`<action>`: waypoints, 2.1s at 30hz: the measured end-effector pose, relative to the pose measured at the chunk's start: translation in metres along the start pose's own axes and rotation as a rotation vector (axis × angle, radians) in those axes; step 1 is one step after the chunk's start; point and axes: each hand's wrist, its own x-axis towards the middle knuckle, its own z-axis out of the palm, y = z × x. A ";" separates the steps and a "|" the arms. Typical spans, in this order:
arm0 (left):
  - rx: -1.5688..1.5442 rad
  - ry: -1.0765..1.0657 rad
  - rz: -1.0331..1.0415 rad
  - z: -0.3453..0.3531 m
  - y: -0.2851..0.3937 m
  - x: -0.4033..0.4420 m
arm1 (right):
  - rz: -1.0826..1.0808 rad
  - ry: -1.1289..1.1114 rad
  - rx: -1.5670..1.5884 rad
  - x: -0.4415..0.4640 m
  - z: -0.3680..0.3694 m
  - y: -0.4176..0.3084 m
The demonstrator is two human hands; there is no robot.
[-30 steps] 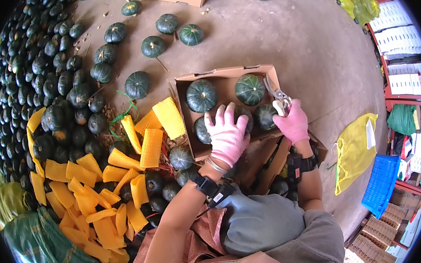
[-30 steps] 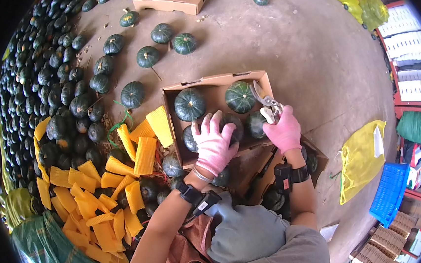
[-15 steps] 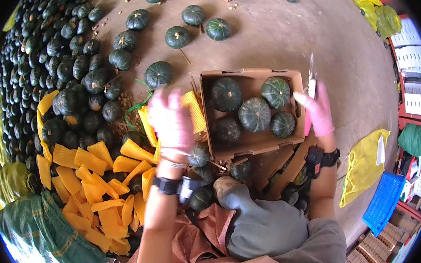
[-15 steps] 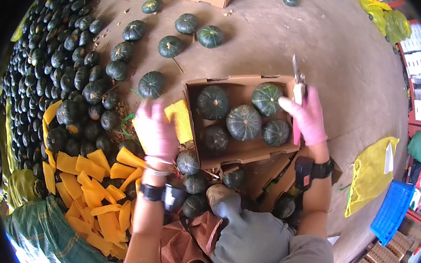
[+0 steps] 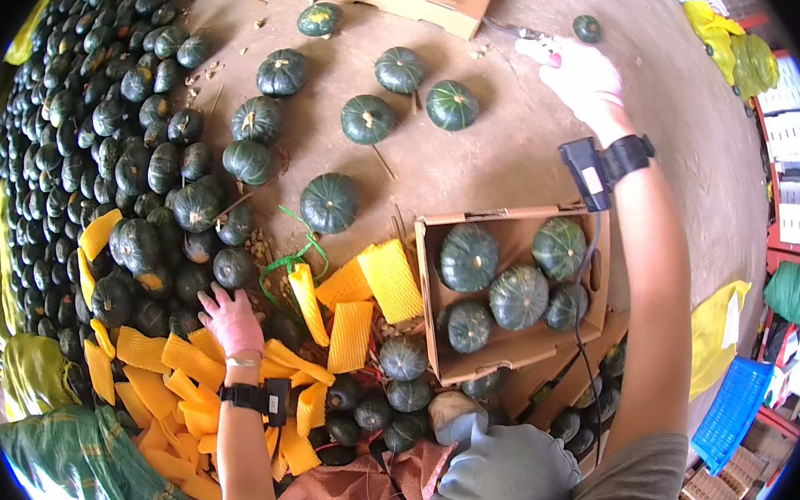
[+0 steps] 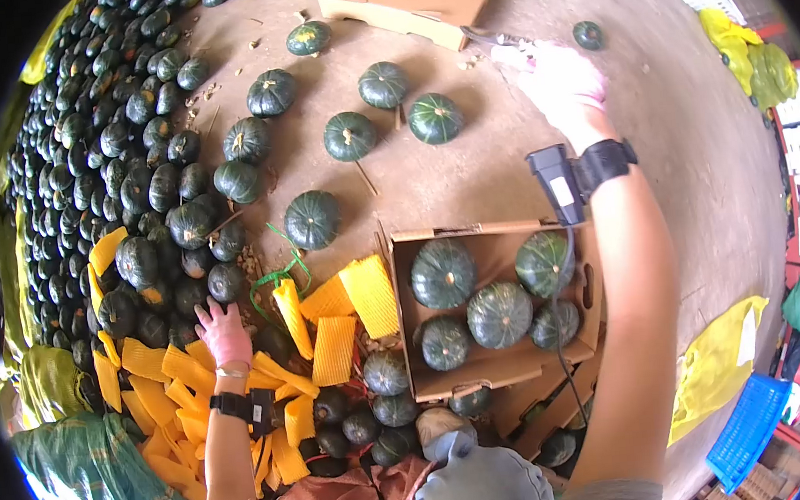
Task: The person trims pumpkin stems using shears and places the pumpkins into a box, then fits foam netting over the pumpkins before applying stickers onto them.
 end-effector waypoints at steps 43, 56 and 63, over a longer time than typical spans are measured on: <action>-0.560 0.399 0.126 0.012 -0.028 -0.007 | -0.034 -0.015 0.891 0.081 0.111 -0.085; -1.256 0.317 0.205 -0.017 -0.040 -0.011 | -0.152 -0.106 1.452 -0.119 -0.088 -0.065; -1.817 0.279 0.634 -0.160 -0.026 -0.058 | 0.032 -0.462 1.806 -0.235 -0.078 0.030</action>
